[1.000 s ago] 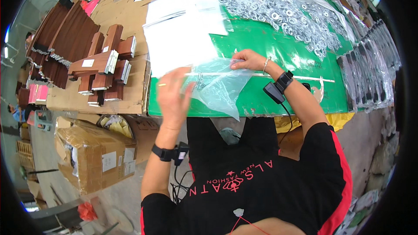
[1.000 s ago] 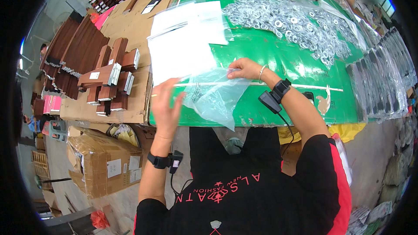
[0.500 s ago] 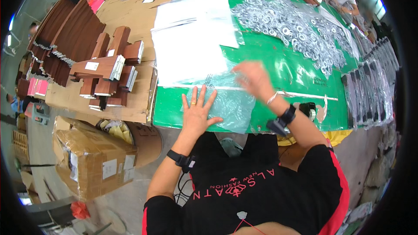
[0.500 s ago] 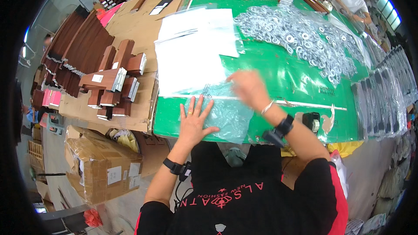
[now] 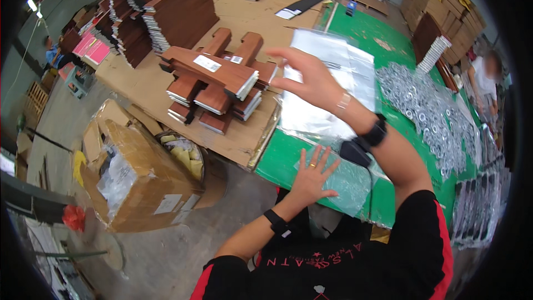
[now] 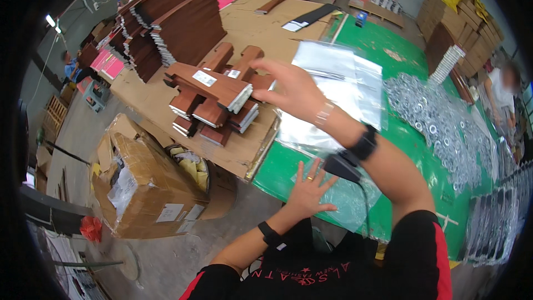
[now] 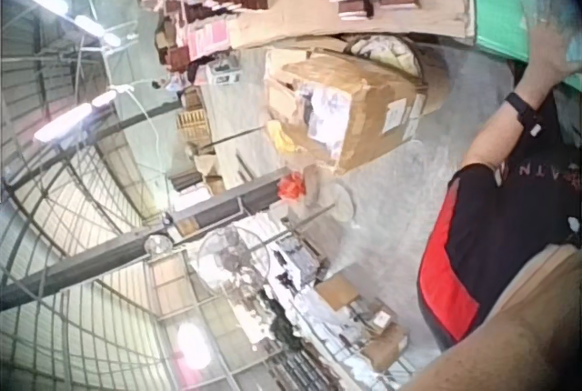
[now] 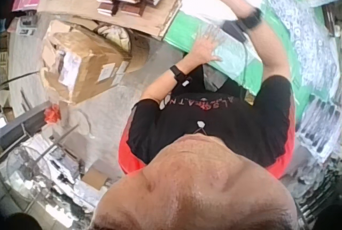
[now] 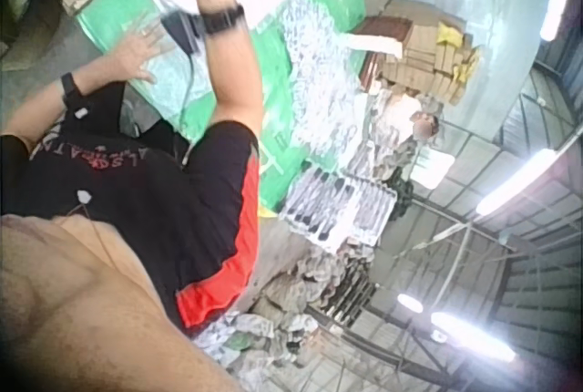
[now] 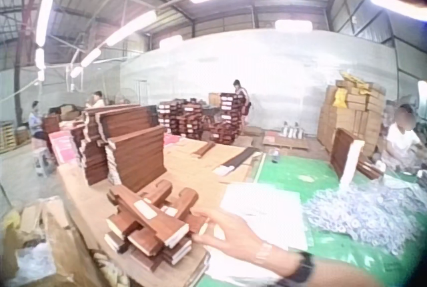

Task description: Packing wooden furniture armrests into plastic bags and sealing them with tape.

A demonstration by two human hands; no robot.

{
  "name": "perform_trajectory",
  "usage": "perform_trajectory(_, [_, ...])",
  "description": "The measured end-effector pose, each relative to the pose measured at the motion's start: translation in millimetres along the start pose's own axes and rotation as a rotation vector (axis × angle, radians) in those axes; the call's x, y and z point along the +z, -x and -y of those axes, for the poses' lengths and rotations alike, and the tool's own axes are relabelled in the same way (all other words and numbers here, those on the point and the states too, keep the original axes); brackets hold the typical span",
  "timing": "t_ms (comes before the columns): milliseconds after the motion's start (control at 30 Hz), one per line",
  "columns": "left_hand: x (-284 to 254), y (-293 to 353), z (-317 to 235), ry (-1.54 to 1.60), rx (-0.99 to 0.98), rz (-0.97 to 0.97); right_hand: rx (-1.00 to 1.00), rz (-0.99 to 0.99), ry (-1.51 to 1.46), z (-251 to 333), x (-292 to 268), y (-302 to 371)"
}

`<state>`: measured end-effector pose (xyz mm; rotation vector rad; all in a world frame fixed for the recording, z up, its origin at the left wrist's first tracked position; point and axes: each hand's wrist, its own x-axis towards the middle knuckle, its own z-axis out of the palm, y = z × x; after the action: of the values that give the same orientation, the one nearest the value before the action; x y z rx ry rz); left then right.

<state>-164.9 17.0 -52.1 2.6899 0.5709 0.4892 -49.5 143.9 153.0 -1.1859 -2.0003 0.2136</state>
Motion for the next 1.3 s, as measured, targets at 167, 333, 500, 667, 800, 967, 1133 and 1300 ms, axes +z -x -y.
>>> perform_trajectory(167, [-2.2,-6.6,-8.7,0.023,-0.04,0.125,0.325,0.285,0.232,8.8,88.7,-102.8])
perform_trajectory(333, [-2.2,-5.4,-16.1,-0.004,-0.07,0.214,0.373,0.378,0.443,-1.5,134.3,-109.0])
perform_trajectory(500, [16.9,-10.2,-11.9,0.01,0.014,0.079,0.176,0.309,0.309,-40.1,63.8,-78.6])
perform_trajectory(667, [10.4,-5.2,7.9,-0.058,-0.029,0.01,0.303,0.415,0.216,41.0,-120.6,44.0])
perform_trajectory(800, [-1.0,-14.4,1.2,-0.038,-0.043,0.061,0.565,0.244,0.202,110.0,-184.1,179.8])
perform_trajectory(967, [-9.8,5.0,-18.7,-0.034,0.151,-0.099,0.657,0.036,0.266,86.7,-137.1,293.4])
perform_trajectory(1133, [-21.8,31.3,-59.0,0.079,0.353,-0.087,0.562,0.049,0.298,50.7,-95.4,297.6])
perform_trajectory(1300, [7.1,40.1,-71.4,0.056,0.224,-0.049,0.44,0.162,0.335,-0.8,-60.0,308.3])
